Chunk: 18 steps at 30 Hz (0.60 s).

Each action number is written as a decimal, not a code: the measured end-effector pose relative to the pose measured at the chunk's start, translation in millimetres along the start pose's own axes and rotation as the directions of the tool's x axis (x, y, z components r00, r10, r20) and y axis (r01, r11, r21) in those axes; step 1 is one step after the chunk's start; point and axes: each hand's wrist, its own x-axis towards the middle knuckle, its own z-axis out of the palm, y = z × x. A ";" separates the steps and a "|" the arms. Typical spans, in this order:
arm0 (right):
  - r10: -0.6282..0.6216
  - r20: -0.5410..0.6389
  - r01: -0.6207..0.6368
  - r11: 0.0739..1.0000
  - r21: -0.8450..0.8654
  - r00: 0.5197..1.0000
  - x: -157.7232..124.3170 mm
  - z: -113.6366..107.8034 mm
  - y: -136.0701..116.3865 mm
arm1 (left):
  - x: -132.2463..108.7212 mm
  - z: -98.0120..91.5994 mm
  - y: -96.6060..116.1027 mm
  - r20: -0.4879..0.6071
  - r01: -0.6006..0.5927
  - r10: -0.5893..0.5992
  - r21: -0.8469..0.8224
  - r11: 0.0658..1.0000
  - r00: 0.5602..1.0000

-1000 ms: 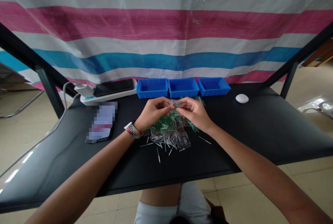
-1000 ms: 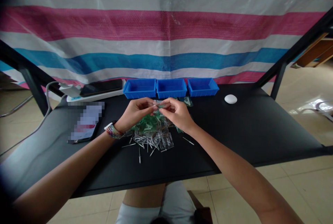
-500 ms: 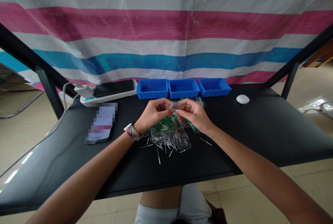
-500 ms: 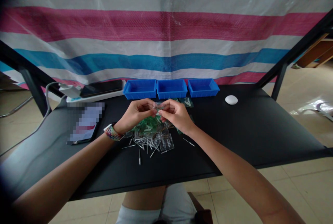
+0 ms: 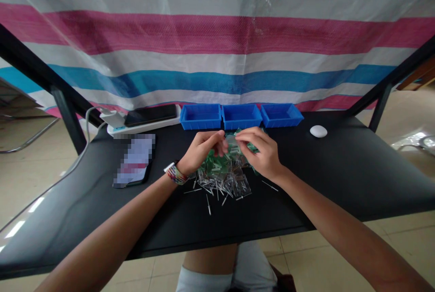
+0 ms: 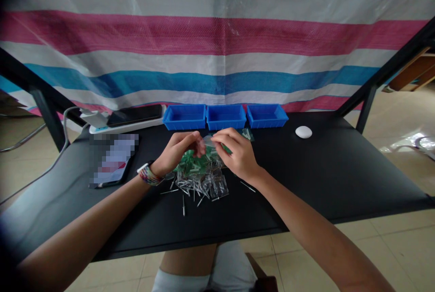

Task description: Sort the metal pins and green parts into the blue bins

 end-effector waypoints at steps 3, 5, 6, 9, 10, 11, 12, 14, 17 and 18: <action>-0.087 0.022 0.089 0.992 -0.088 0.996 -1.6 -0.1 -0.7 | 0.0 2.3 0.8 0.002 -0.040 0.040 -0.028 0.999 0.999; -0.069 0.018 0.070 0.991 -0.111 0.997 -2.2 1.0 -0.6 | 0.4 3.0 0.4 -0.038 -0.055 0.054 -0.034 0.998 0.998; -0.047 0.015 0.049 0.992 -0.120 0.999 -2.3 1.5 -0.6 | 0.6 2.9 -0.1 -0.060 -0.061 0.059 -0.029 0.998 0.996; 0.008 0.034 -0.003 0.989 -0.146 0.999 -2.6 1.9 -1.1 | 1.7 1.1 -2.8 -0.118 -0.073 0.074 0.016 0.997 0.990; 0.016 0.047 -0.009 0.988 -0.156 0.999 -2.8 1.7 -1.4 | 2.4 -0.3 -4.3 -0.135 -0.072 0.076 0.037 0.997 0.988; 0.022 0.060 -0.012 0.987 -0.162 0.998 -3.0 1.4 -1.8 | 3.2 -2.3 -6.2 -0.160 -0.069 0.078 0.058 0.996 0.984; 0.025 0.070 -0.013 0.986 -0.166 0.997 -3.3 1.1 -2.3 | 4.3 -4.9 -8.5 -0.198 -0.067 0.080 0.076 0.995 0.977; 0.032 0.081 -0.019 0.986 -0.165 0.996 -3.7 0.7 -3.1 | 7.5 -12.1 -14.1 -0.312 -0.060 0.089 0.101 0.993 0.946; 0.045 0.098 -0.030 0.987 -0.156 0.994 -3.9 0.6 -4.0 | 13.6 -26.7 -22.3 -0.504 -0.052 0.094 0.096 0.994 0.859; 0.046 0.104 -0.030 0.988 -0.154 0.993 -3.9 0.7 -4.1 | 15.7 -31.7 -24.2 -0.548 -0.052 0.093 0.089 0.995 0.831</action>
